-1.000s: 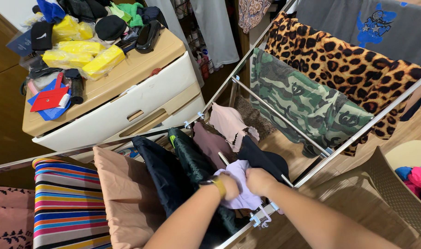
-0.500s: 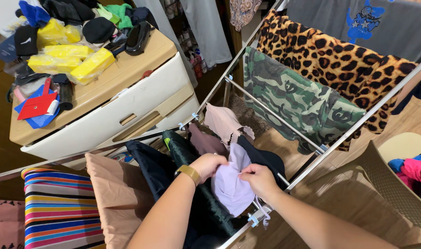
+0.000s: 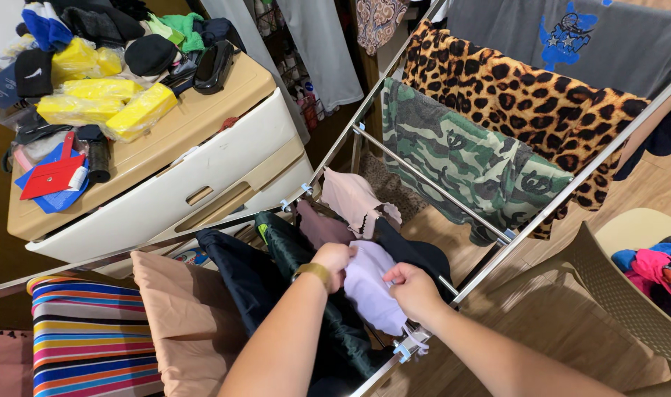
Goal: The person hangs various garments on a metal drying rack. They pick up items from a nearby pile, unfold them, and drape them over the rack's bars. The items include a camouflage-patterned cloth, a dark blue shirt, a leopard-print cloth, and several small undergarments.
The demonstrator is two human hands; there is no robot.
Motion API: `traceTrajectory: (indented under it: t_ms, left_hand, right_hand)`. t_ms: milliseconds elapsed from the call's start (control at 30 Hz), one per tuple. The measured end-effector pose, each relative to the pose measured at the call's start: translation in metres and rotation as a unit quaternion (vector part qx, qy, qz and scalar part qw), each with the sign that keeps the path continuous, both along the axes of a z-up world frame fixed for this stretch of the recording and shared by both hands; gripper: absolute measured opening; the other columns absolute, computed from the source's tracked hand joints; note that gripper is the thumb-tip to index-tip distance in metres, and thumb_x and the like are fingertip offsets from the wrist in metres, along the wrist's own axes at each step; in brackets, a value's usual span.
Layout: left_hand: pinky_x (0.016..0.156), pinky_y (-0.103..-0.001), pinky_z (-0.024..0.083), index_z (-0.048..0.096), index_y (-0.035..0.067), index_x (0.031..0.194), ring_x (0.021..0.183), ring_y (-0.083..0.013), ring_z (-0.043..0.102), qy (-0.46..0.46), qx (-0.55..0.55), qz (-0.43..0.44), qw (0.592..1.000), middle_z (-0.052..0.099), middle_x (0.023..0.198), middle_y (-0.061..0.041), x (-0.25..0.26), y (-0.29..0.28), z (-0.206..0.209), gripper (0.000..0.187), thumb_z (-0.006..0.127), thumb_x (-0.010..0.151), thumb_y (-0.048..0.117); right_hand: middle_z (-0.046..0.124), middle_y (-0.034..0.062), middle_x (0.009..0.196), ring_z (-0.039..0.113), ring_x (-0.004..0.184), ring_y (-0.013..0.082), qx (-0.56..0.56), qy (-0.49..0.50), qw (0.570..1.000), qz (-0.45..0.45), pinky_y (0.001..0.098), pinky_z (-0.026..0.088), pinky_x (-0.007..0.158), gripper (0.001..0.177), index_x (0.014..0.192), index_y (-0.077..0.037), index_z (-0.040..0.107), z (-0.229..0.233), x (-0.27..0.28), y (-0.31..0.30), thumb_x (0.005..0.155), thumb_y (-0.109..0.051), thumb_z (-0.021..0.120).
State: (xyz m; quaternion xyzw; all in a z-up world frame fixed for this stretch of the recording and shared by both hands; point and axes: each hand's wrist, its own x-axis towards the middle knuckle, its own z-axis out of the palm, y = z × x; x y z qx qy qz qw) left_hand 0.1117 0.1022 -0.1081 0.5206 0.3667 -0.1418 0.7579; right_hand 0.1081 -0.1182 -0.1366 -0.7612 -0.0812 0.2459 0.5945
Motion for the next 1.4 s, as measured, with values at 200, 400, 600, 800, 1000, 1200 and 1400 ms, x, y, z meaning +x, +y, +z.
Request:
traceTrajectory:
  t_ms: [200, 400, 600, 800, 1000, 1200, 1400]
  left_hand:
    - [0.085, -0.047, 0.055, 0.079, 0.006, 0.106, 0.094, -0.0376, 0.069, -0.15, 0.596, -0.286, 0.736, 0.074, 0.101, -0.021, 0.014, 0.014, -0.011, 0.026, 0.063, 0.102, 0.026]
    - [0.093, -0.044, 0.053, 0.072, 0.006, 0.106, 0.101, -0.0363, 0.069, -0.022, 0.491, -0.592, 0.639, 0.072, 0.107, -0.018, -0.025, 0.01, -0.009, 0.044, 0.084, 0.077, 0.037]
    - [0.093, -0.043, 0.053, 0.077, 0.005, 0.101, 0.103, -0.0358, 0.069, -0.255, 0.522, -0.481, 0.657, 0.075, 0.107, -0.018, -0.011, 0.029, -0.004, 0.039, 0.058, 0.096, 0.037]
    - [0.09, -0.043, 0.05, 0.076, 0.002, 0.102, 0.099, -0.0374, 0.065, -0.18, 0.549, -0.44, 0.687, 0.071, 0.106, -0.021, -0.009, 0.035, -0.025, 0.042, 0.061, 0.098, 0.041]
    - [0.088, -0.04, 0.056, 0.071, -0.005, 0.114, 0.096, -0.0253, 0.071, -0.145, 0.062, -0.132, 0.979, 0.074, 0.11, -0.017, -0.001, 0.026, 0.031, 0.035, 0.072, 0.093, 0.022]
    - [0.093, -0.039, 0.056, 0.069, -0.009, 0.119, 0.104, -0.0244, 0.073, -0.076, 0.039, -0.259, 0.962, 0.075, 0.116, -0.017, -0.02, 0.045, 0.12, 0.041, 0.073, 0.09, 0.019]
    - [0.101, -0.036, 0.053, 0.064, -0.008, 0.131, 0.112, -0.0215, 0.07, -0.132, -0.064, -0.2, 0.969, 0.073, 0.125, -0.015, -0.033, 0.041, 0.142, 0.05, 0.07, 0.094, 0.025]
  right_hand:
    - [0.07, 0.0156, 0.107, 0.068, 0.096, 0.024, -0.198, 0.072, 0.976, 0.063, 0.0345, 0.053, 0.083, 0.057, 0.134, 0.0, 0.056, 0.038, 0.003, 0.004, 0.092, -0.034, 0.075]
    - [0.064, 0.0209, 0.118, 0.065, 0.101, 0.0432, -0.263, -0.297, 0.907, 0.143, 0.0515, 0.053, 0.084, 0.055, 0.137, -0.01, 0.053, 0.078, -0.041, -0.001, 0.086, -0.031, 0.061]
    - [0.071, 0.018, 0.105, 0.066, 0.104, 0.0392, -0.352, -0.205, 0.902, 0.139, 0.0515, 0.051, 0.091, 0.027, 0.104, -0.009, 0.063, 0.064, -0.013, 0.007, 0.099, -0.032, 0.051]
    - [0.071, 0.022, 0.097, 0.067, 0.095, 0.042, -0.318, -0.29, 0.901, 0.055, 0.0516, 0.053, 0.086, 0.027, 0.087, -0.004, 0.067, 0.057, 0.003, 0.018, 0.094, -0.027, 0.054]
    - [0.068, 0.0237, 0.077, 0.068, 0.076, 0.0424, -0.252, -0.201, 0.946, -0.023, 0.0484, 0.055, 0.075, 0.033, 0.075, 0.0, 0.065, 0.091, 0.016, 0.015, 0.088, -0.031, 0.061]
    - [0.07, 0.0236, 0.071, 0.069, 0.067, 0.0355, -0.218, -0.184, 0.958, 0.006, 0.0435, 0.056, 0.069, 0.032, 0.073, 0.004, 0.073, 0.146, 0.073, 0.01, 0.084, -0.026, 0.068]
    - [0.069, 0.0211, 0.064, 0.066, 0.06, 0.0292, -0.181, -0.17, 0.969, 0.016, 0.04, 0.054, 0.064, 0.029, 0.068, 0.006, 0.073, 0.192, 0.085, 0.016, 0.078, -0.021, 0.07]
